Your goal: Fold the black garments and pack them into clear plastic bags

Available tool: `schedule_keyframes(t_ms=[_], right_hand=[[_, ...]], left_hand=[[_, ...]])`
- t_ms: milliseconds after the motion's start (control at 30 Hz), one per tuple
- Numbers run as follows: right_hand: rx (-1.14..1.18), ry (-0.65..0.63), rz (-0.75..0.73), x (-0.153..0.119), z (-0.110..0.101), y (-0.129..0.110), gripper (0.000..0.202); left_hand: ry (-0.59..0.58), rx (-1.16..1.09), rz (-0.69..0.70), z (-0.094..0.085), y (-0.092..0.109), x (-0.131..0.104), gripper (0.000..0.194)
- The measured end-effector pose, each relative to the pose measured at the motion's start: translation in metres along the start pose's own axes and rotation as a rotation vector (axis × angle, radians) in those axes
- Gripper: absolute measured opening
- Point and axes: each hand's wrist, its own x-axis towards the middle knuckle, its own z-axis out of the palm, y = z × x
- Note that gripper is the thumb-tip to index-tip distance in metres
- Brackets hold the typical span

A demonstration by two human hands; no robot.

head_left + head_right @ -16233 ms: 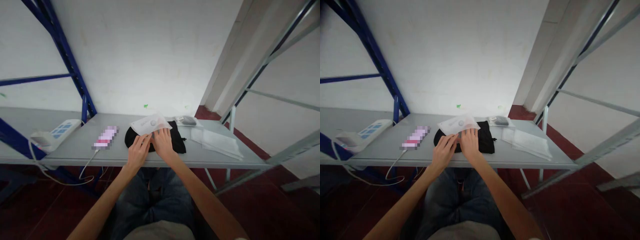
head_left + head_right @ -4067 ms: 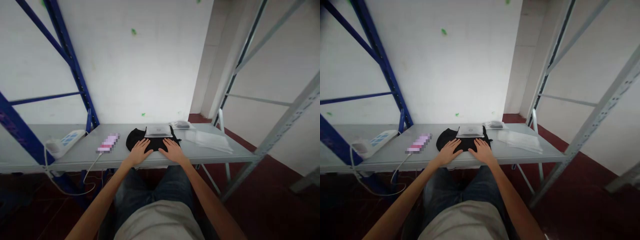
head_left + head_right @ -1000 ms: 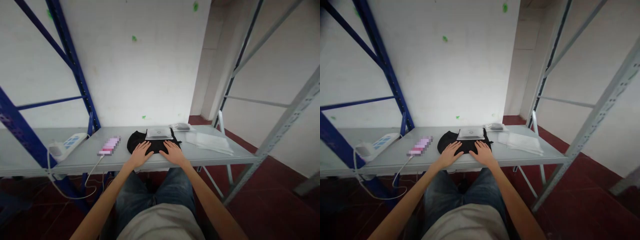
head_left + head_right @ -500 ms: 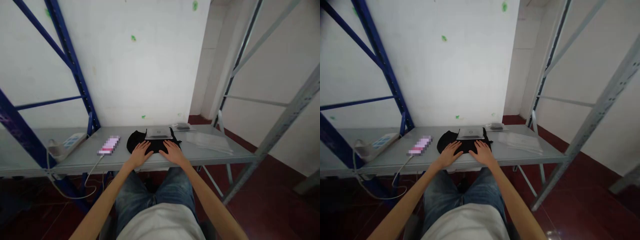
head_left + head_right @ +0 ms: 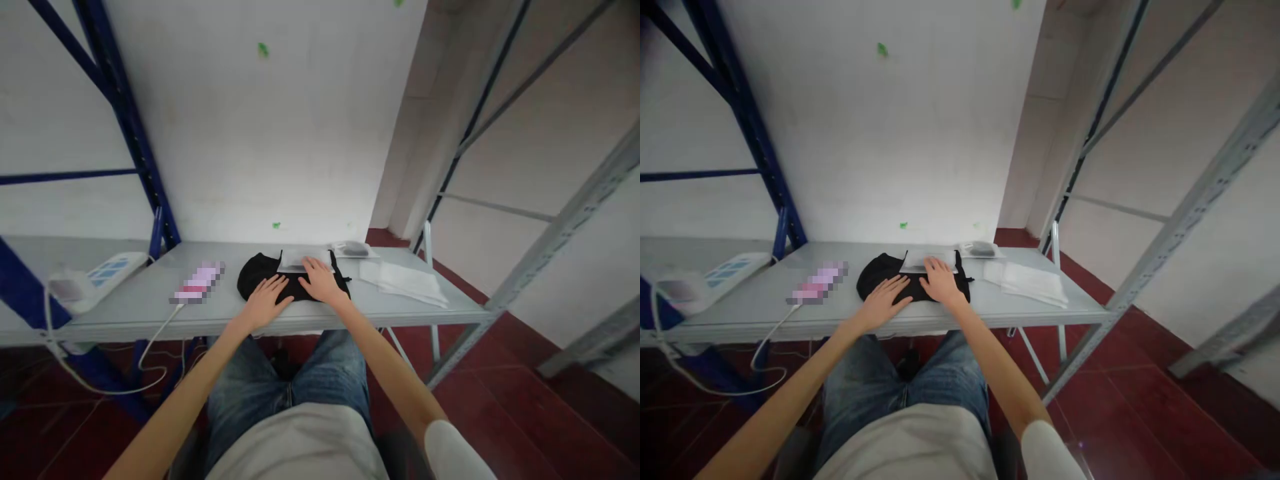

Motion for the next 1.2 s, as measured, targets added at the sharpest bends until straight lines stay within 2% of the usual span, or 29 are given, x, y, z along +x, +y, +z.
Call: schedule_keyframes(t_ms=[100, 233, 400, 600, 733, 1067, 1200], right_hand=[[-0.036, -0.099, -0.030, 0.022, 0.009, 0.005, 0.055], [-0.070, -0.122, -0.072, 0.030, 0.015, 0.012, 0.053], [-0.120, -0.223, -0.089, 0.035, 0.010, 0.017, 0.067], [-0.180, -0.356, -0.087, 0.057, 0.002, 0.021, 0.079], [-0.193, -0.330, -0.082, 0.064, -0.001, 0.021, 0.069], [-0.277, -0.202, -0.034, 0.058, 0.003, 0.004, 0.045], [-0.281, -0.143, -0.021, 0.062, -0.009, 0.010, 0.042]], left_hand=[[0.009, -0.006, -0.004, 0.002, -0.001, 0.001, 0.064], [0.011, -0.015, 0.000, 0.002, -0.001, 0.001, 0.064], [0.022, -0.030, 0.002, 0.001, 0.000, 0.001, 0.063], [0.000, -0.009, -0.001, 0.001, 0.001, 0.001, 0.065], [-0.002, -0.019, 0.000, 0.000, 0.000, 0.001, 0.065], [0.029, -0.045, -0.010, 0.003, -0.001, 0.001, 0.065], [0.021, -0.039, 0.001, 0.002, -0.001, 0.001, 0.066]])
